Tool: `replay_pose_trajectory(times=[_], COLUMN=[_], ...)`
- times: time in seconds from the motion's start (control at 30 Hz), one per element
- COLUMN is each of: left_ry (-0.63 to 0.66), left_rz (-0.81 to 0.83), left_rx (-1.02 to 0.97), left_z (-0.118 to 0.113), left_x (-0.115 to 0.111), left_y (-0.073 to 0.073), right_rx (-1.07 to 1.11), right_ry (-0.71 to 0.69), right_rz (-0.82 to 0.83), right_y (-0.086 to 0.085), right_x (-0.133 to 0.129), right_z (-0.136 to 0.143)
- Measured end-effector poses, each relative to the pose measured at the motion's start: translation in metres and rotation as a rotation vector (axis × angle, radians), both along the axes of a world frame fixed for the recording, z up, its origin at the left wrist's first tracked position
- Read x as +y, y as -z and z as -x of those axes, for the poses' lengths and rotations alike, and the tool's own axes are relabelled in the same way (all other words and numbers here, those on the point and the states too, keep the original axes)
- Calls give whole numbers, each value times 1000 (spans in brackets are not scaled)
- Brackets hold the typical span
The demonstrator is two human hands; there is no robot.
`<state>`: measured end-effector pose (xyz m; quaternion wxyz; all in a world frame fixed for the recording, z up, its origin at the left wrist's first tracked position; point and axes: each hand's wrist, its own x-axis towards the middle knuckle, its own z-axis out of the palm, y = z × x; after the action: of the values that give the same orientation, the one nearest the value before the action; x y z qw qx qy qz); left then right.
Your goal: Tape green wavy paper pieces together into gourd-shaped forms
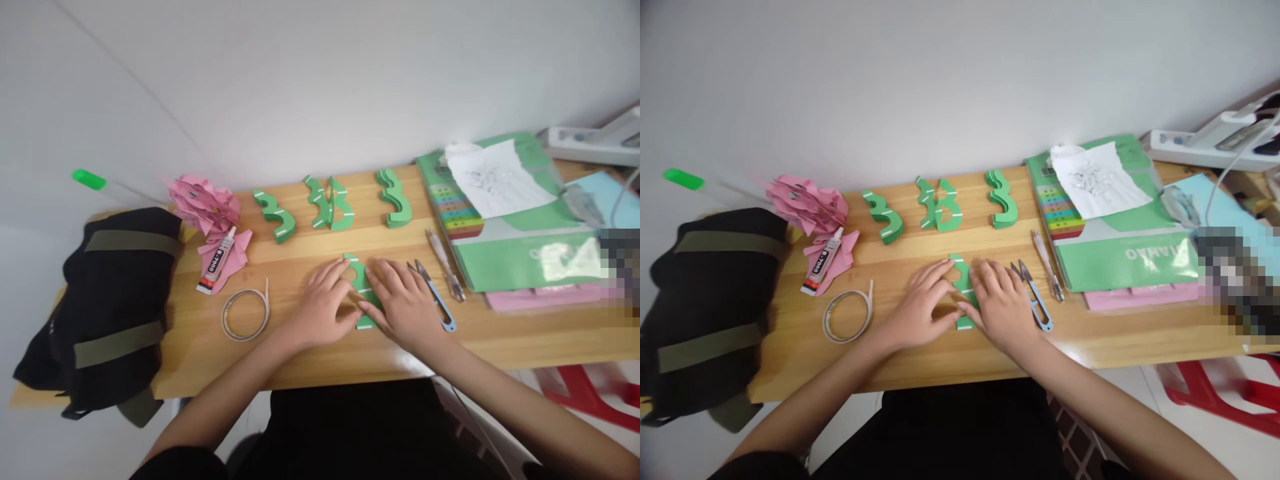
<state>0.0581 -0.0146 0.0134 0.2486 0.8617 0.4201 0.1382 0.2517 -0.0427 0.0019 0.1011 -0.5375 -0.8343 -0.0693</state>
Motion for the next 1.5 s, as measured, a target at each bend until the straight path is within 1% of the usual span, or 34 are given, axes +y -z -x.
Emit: replay_pose_trajectory(times=[0.07, 0.17, 0.27, 0.37, 0.43, 0.63, 0.8, 0.87, 0.97, 1.1, 1.23, 1.37, 1.43, 1.5], left_ry=[-97, -243, -304, -298, -294, -286, -260, -248, -189, -140, -147, -150, -168, -199], left_rz=[-1, -30, -40, -20, 0, 70, 118, 107, 111, 149, 191, 299, 341, 351], left_rx=[-55, -50, -14, 6, 4, -55, -100, -83, -37, -35, -112, -249, -337, -427], left_z=[-2, -6, -10, -11, -12, -15, -12, -8, -3, -4, -6, -5, -3, 0], left_x=[9, 24, 36, 42, 45, 48, 46, 45, 44, 45, 47, 47, 47, 49], left_y=[0, 1, 2, 2, 1, -2, -9, -13, -16, -14, -9, -8, -13, -25], right_rx=[17, 89, 185, 284, 325, 428, 531, 542, 513, 479, 500, 567, 608, 694], right_ry=[35, 105, 112, 99, 90, 56, 38, 46, 56, 58, 63, 65, 54, 31], right_rz=[42, 158, 274, 365, 396, 468, 574, 600, 624, 643, 636, 649, 678, 727], right_y=[-5, -13, -17, -18, -18, -18, -19, -22, -27, -30, -26, -20, -23, -31], right_x=[7, 24, 42, 53, 57, 61, 60, 59, 56, 53, 51, 49, 49, 50], right_z=[1, 5, 9, 12, 11, 6, 3, 2, 2, 5, 5, 4, 4, 4])
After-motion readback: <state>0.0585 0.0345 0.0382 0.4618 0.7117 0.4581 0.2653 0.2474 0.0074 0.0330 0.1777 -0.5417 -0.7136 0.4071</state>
